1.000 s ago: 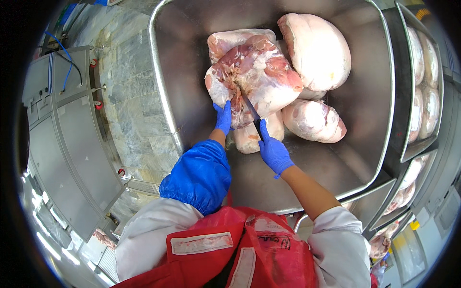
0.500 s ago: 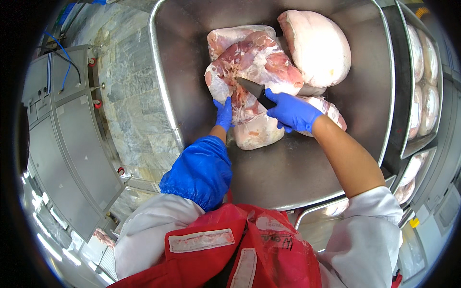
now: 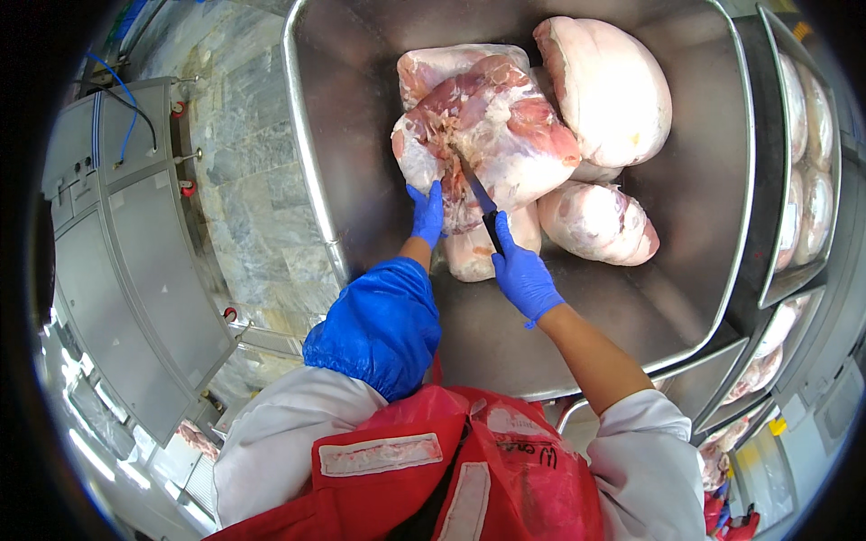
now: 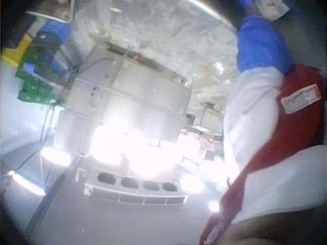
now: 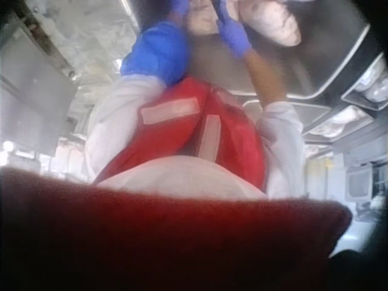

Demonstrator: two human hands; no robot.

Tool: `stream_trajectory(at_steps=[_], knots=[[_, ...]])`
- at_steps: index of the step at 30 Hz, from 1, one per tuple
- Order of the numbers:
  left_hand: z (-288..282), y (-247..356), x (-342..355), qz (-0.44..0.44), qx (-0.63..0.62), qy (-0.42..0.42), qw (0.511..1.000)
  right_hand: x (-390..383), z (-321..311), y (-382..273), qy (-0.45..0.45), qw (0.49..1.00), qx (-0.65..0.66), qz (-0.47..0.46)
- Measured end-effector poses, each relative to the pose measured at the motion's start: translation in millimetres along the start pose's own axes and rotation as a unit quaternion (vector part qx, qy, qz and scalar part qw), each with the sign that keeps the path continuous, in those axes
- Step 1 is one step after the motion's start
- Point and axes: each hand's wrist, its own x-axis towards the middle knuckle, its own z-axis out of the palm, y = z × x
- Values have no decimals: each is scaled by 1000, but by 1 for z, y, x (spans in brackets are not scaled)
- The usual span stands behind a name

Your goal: The person trims fat and connective tissue from large cuts of meat using a knife, then places the trimmed pieces into a water-filled metal bin. The person handles the meat with gloved hands and uses a knife to separate tissue layers.

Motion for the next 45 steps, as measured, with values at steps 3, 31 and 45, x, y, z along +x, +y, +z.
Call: stream_trajectory(at_steps=[3, 31, 45], knots=[[-1, 1, -1, -41, 0, -19, 999, 1, 12, 13, 4, 999, -38, -9], [2, 92, 8, 145, 303, 32, 941, -16, -12, 30, -29, 996, 81, 9], [16, 86, 53, 279, 315, 64, 905, -33, 5, 41, 2, 996, 94, -4]])
